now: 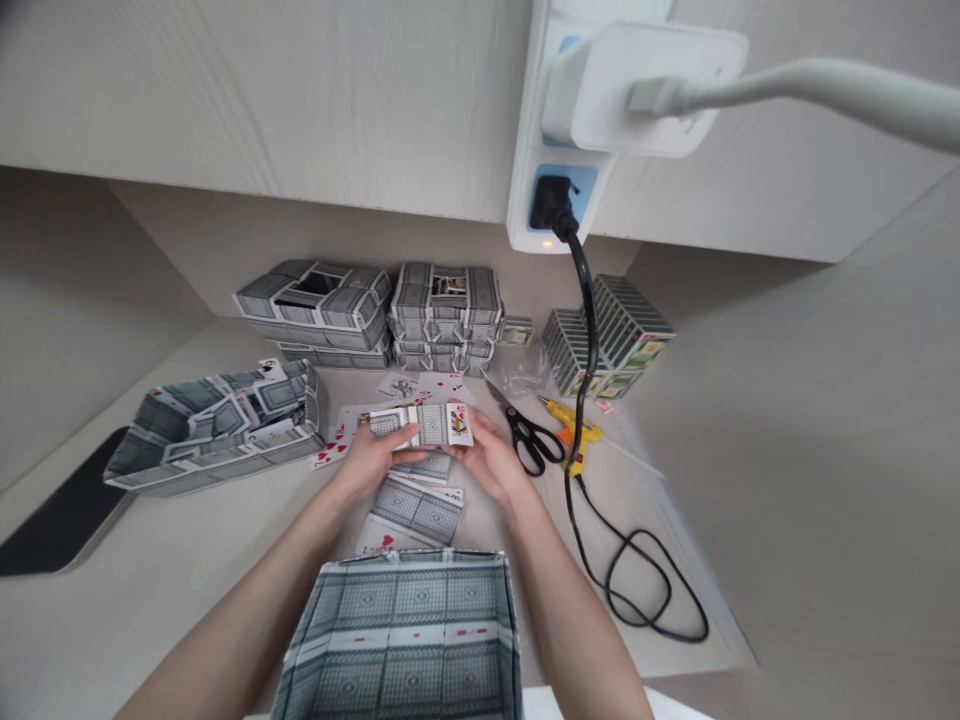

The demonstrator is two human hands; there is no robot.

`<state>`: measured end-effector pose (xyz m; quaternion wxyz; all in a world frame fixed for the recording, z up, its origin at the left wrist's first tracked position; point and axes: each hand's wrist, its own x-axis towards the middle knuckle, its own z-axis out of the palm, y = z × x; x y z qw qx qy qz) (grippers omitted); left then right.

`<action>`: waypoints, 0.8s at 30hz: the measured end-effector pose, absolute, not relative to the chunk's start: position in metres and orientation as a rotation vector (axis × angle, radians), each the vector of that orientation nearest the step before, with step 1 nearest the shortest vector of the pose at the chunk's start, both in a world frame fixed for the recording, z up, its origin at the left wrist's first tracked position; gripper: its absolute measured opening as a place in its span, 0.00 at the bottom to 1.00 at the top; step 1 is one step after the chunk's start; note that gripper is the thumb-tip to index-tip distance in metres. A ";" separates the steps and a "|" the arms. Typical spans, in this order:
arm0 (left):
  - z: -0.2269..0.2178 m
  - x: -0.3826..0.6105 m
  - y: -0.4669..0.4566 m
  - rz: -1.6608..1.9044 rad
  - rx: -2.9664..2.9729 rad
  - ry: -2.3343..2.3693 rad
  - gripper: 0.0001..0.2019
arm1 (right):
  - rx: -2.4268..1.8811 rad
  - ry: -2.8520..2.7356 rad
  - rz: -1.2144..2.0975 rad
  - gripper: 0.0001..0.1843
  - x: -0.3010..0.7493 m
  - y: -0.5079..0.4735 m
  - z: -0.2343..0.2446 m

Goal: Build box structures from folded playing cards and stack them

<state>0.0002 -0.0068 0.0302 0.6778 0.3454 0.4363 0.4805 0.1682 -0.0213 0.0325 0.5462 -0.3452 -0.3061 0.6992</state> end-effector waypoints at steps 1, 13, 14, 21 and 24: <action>0.030 0.000 -0.007 1.076 0.779 0.979 0.16 | -0.826 -0.760 1.664 0.17 0.167 -0.023 0.032; 0.025 0.004 -0.008 1.107 0.837 1.042 0.14 | -1.054 -0.927 1.557 0.20 0.158 -0.028 0.024; 0.024 0.004 -0.008 1.104 0.841 1.044 0.14 | -1.055 -0.924 1.545 0.19 0.158 -0.027 0.023; 0.024 0.003 -0.009 1.073 0.904 1.032 0.15 | -1.121 -0.998 1.397 0.18 0.159 -0.025 0.022; 0.025 0.003 -0.011 1.032 0.952 1.017 0.16 | -1.193 -1.005 1.291 0.18 0.156 -0.025 0.020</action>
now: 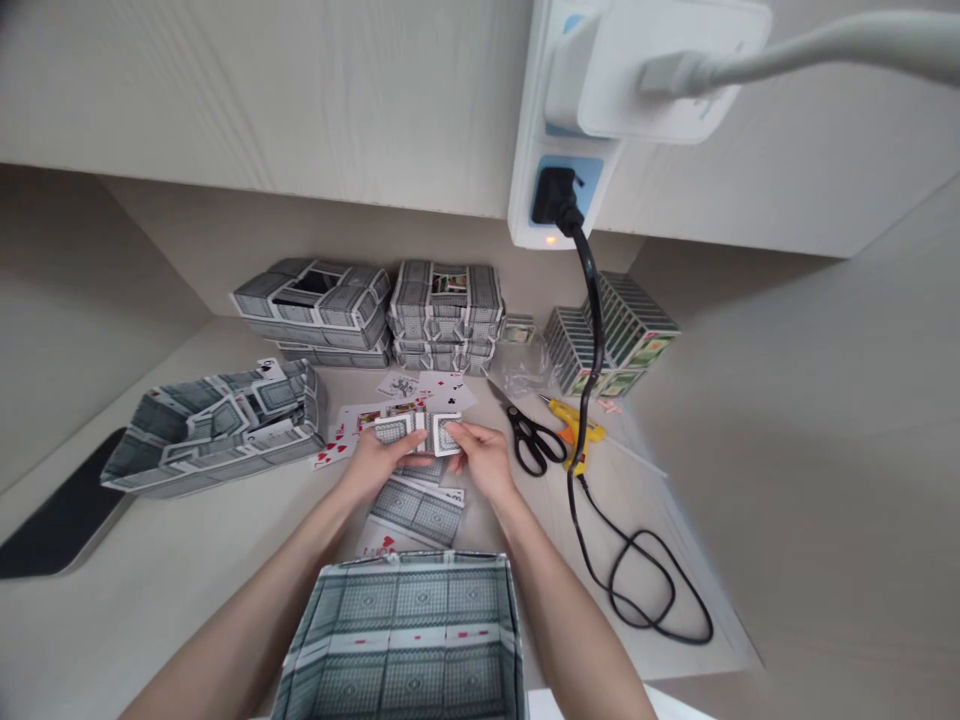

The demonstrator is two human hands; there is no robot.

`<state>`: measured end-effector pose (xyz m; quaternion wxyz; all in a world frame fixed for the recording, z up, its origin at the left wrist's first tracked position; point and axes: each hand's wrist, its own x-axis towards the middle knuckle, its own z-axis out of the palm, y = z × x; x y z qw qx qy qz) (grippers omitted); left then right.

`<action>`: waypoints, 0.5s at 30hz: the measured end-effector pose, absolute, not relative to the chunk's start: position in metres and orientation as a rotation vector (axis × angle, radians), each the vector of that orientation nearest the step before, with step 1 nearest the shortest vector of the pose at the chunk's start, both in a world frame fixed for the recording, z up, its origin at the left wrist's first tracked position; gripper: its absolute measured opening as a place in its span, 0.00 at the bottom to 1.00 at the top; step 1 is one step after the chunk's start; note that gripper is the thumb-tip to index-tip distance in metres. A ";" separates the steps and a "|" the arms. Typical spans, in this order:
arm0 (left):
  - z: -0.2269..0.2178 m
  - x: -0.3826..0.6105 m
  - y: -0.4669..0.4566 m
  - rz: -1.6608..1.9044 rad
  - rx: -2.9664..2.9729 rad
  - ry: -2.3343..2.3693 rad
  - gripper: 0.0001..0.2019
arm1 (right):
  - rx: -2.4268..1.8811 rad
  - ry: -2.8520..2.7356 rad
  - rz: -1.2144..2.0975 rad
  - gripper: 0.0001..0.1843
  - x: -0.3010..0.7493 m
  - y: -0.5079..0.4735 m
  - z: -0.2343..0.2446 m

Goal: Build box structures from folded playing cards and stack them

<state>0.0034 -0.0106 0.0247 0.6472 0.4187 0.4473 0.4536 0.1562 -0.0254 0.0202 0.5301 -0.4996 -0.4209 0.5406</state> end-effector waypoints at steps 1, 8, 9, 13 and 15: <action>0.025 0.004 -0.011 1.021 0.967 1.016 0.17 | -1.223 -1.019 1.243 0.19 0.155 -0.026 0.019; 0.026 0.005 -0.012 0.957 0.981 0.952 0.20 | -1.452 -1.300 0.686 0.20 0.153 -0.029 0.014; 0.027 0.005 -0.013 0.937 0.969 0.933 0.21 | -1.468 -1.352 0.610 0.21 0.154 -0.028 0.013; 0.030 0.007 -0.014 0.912 0.892 0.938 0.24 | -1.485 -1.427 0.549 0.23 0.158 -0.025 0.011; 0.031 0.008 -0.015 0.908 0.879 0.948 0.26 | -1.478 -1.411 0.560 0.23 0.159 -0.024 0.010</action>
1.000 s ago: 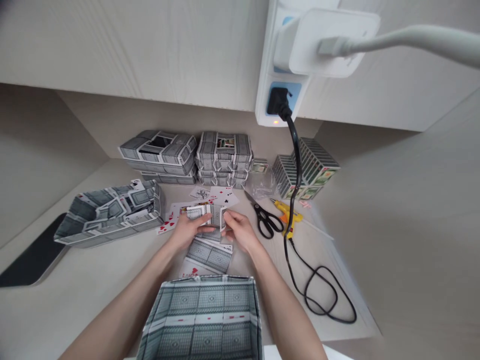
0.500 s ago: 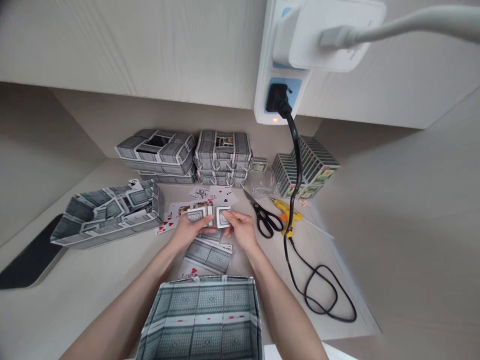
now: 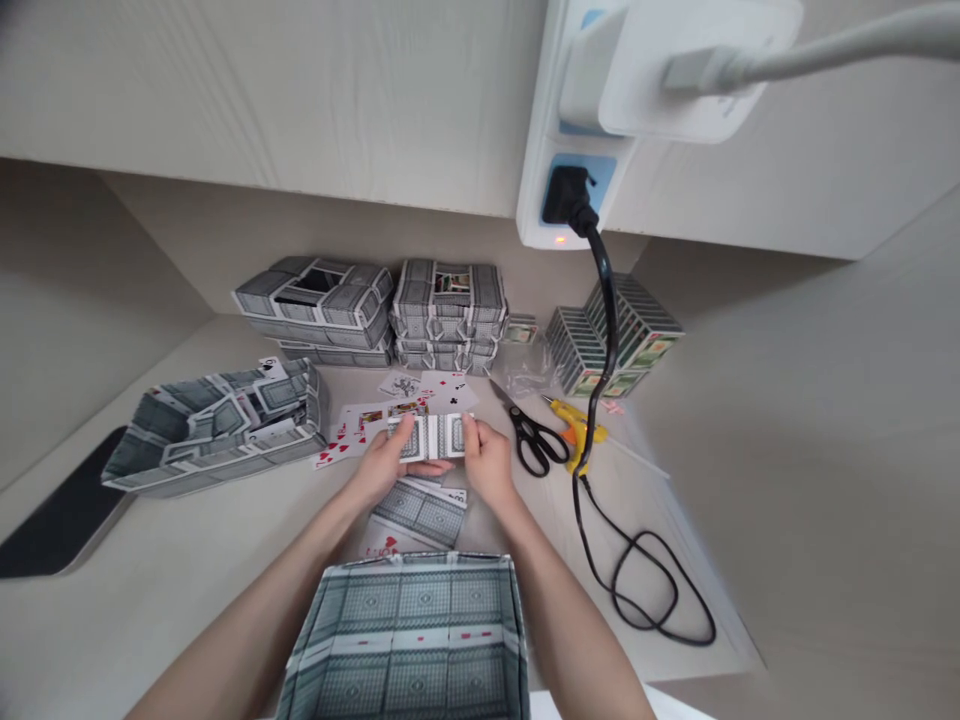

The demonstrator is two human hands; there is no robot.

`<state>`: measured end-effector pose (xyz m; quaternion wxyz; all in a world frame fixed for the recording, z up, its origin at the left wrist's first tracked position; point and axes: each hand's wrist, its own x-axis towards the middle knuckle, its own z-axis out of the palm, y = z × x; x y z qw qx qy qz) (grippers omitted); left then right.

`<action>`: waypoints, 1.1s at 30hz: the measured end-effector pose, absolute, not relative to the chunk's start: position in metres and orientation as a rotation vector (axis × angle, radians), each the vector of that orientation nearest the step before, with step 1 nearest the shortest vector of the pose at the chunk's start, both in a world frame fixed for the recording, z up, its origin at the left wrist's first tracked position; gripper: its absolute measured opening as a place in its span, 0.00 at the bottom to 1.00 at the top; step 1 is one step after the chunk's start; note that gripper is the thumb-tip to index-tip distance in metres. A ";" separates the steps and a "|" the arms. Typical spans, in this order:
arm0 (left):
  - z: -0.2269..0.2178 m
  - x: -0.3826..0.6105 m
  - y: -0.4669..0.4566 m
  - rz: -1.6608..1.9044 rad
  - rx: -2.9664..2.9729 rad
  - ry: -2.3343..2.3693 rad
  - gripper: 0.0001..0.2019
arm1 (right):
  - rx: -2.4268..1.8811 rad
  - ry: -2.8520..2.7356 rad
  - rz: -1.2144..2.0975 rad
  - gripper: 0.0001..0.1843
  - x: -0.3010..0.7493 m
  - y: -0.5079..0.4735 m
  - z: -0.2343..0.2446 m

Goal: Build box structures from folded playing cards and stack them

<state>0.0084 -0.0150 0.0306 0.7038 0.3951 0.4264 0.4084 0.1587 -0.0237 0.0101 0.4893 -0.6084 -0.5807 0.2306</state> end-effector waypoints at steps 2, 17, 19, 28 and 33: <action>0.030 0.010 -0.015 0.885 0.897 0.955 0.28 | -1.470 -1.408 0.547 0.23 0.159 -0.024 0.010; 0.028 0.006 -0.019 0.980 1.433 1.421 0.29 | -1.356 -1.184 0.960 0.23 0.153 -0.026 0.009; 0.029 0.007 -0.019 0.956 1.459 1.449 0.30 | -1.386 -1.201 0.861 0.25 0.154 -0.024 0.007; 0.024 0.007 -0.018 1.034 1.493 1.420 0.25 | -1.457 -1.195 0.738 0.29 0.158 -0.026 0.014; 0.022 0.001 -0.015 1.033 1.711 1.555 0.27 | -1.403 -1.215 0.761 0.27 0.157 -0.028 0.018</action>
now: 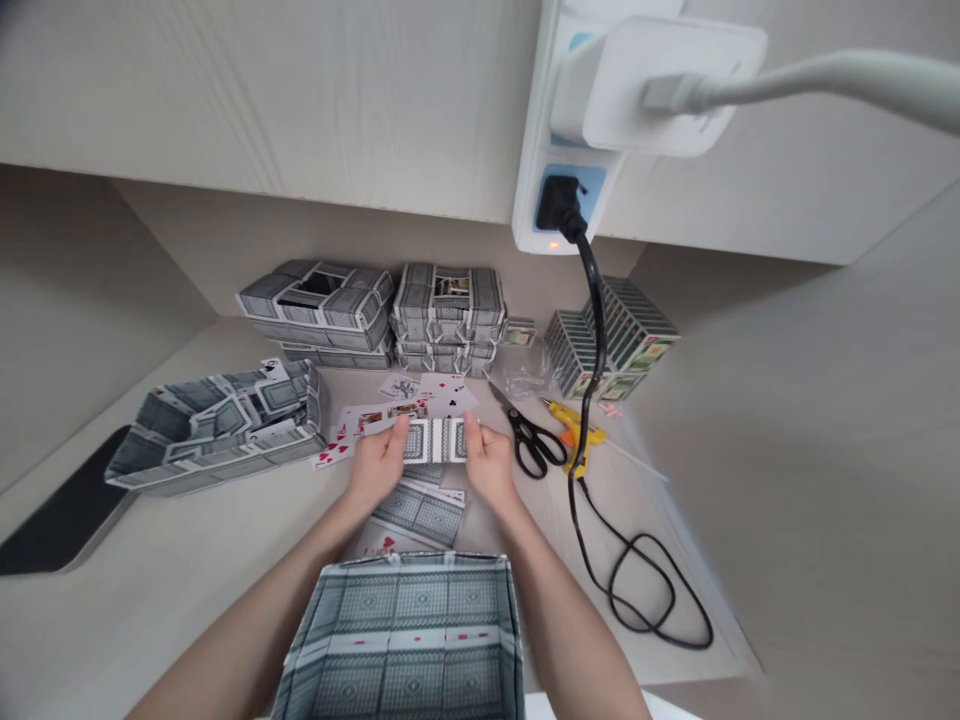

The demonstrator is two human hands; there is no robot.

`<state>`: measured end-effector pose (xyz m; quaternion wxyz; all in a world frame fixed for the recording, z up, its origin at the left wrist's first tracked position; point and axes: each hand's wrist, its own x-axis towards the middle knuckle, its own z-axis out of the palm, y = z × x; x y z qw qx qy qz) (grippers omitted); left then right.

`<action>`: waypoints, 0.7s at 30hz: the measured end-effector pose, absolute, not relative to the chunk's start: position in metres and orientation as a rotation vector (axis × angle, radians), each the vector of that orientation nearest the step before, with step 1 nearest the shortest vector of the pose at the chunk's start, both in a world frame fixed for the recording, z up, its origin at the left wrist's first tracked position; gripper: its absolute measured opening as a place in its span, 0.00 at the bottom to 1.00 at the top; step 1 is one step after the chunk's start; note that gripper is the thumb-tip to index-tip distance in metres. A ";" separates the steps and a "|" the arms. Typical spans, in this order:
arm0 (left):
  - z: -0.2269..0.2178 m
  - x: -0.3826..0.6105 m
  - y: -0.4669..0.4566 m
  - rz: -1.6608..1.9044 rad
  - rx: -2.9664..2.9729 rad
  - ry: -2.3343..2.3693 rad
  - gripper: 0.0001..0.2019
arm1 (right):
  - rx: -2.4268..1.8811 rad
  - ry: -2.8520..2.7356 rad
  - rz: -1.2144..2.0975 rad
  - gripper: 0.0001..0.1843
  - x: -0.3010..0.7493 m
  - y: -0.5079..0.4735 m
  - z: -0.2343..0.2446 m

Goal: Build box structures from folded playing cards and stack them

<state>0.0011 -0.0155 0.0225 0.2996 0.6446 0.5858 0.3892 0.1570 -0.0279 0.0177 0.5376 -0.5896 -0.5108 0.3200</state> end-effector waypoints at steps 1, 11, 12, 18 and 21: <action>0.022 0.000 -0.015 1.031 1.766 1.595 0.27 | -1.396 -1.227 0.755 0.27 0.157 -0.028 0.017; 0.020 -0.003 -0.016 1.030 1.901 1.633 0.26 | -1.421 -1.265 0.654 0.27 0.157 -0.027 0.014; 0.021 -0.004 -0.016 1.026 1.884 1.607 0.26 | -1.423 -1.249 0.652 0.28 0.158 -0.027 0.015; 0.022 -0.007 -0.012 0.962 2.074 1.592 0.21 | -1.436 -0.993 0.673 0.24 0.175 -0.021 0.022; 0.023 -0.008 -0.010 0.955 2.276 1.575 0.13 | -1.489 -1.003 0.592 0.22 0.184 -0.016 0.020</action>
